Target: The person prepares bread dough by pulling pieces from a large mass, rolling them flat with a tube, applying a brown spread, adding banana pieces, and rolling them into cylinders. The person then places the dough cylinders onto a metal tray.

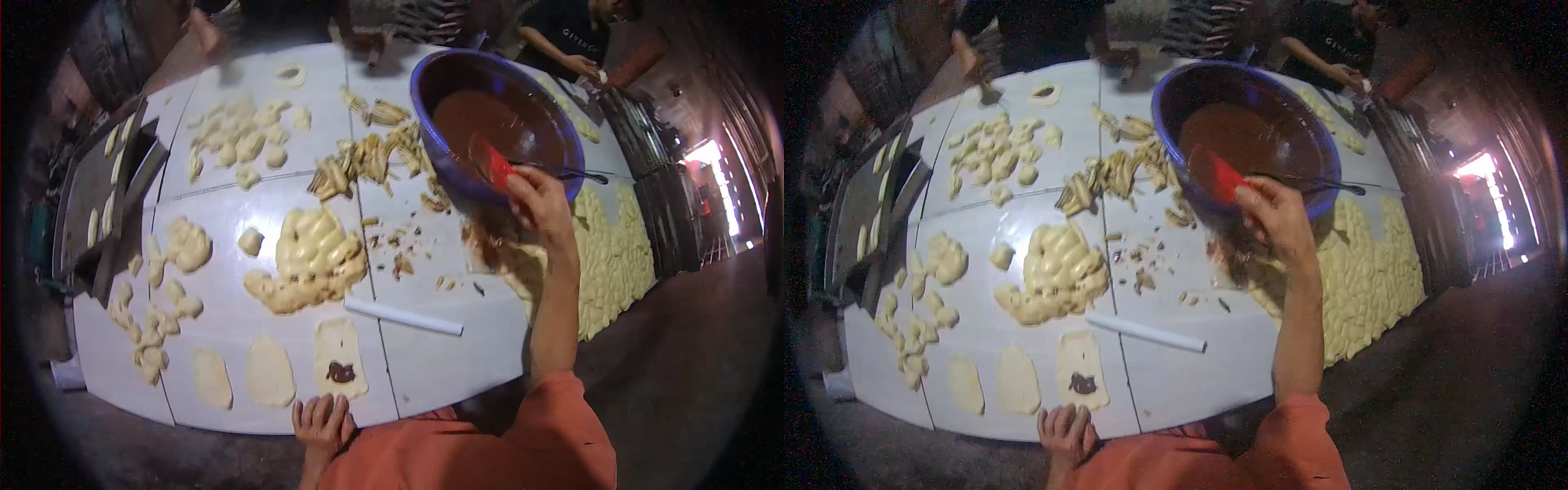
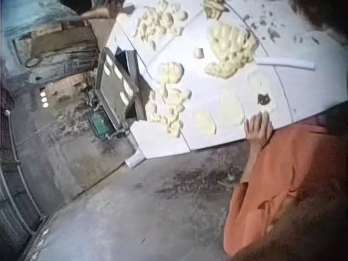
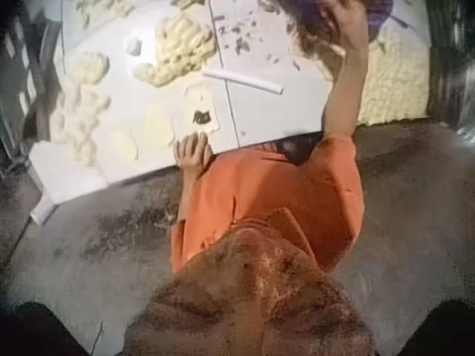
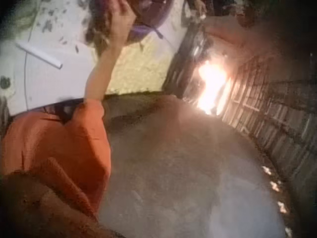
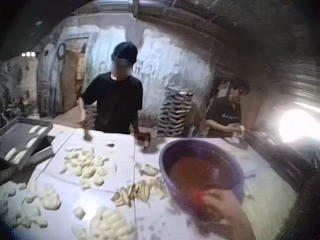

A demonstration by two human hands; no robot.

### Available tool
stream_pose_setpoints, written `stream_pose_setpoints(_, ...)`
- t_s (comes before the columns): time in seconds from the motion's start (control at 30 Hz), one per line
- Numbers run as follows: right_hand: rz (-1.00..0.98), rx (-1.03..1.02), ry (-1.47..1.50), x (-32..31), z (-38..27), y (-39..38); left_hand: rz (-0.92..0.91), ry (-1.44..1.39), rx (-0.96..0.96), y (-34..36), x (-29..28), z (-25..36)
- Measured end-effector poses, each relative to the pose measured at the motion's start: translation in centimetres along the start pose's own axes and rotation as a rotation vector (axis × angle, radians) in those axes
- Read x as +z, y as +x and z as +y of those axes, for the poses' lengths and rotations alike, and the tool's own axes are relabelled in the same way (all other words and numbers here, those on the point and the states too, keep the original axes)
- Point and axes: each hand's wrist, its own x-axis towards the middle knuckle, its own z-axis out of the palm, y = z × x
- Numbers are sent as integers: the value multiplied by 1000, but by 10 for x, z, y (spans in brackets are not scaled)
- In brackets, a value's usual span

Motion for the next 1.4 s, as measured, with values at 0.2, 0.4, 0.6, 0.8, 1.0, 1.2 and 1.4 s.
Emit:
stream_pose_setpoints(0.2, 30, -241, -1009, -59, 34, 93, -18, 16, 4, -7, 10, -2)
stream_pose_setpoints(0.4, -222, -293, -943, -63, 69, 131, -46, 32, -15, -5, 10, -1)
stream_pose_setpoints(0.6, -381, 77, -458, -70, 37, 126, 46, 59, 64, 11, 0, 6)
stream_pose_setpoints(0.8, -341, 41, -294, -77, 50, 115, 5, 42, -6, -2, 14, 0)
stream_pose_setpoints(1.0, -430, 71, -233, -33, 5, 66, 12, -18, 38, -16, 9, -8)
stream_pose_setpoints(1.2, -563, -13, -107, 52, -22, -9, 44, -271, 17, -8, -15, -29)
stream_pose_setpoints(1.4, -754, -189, -343, 187, -9, -104, -17, -18, -98, -31, -41, -91)
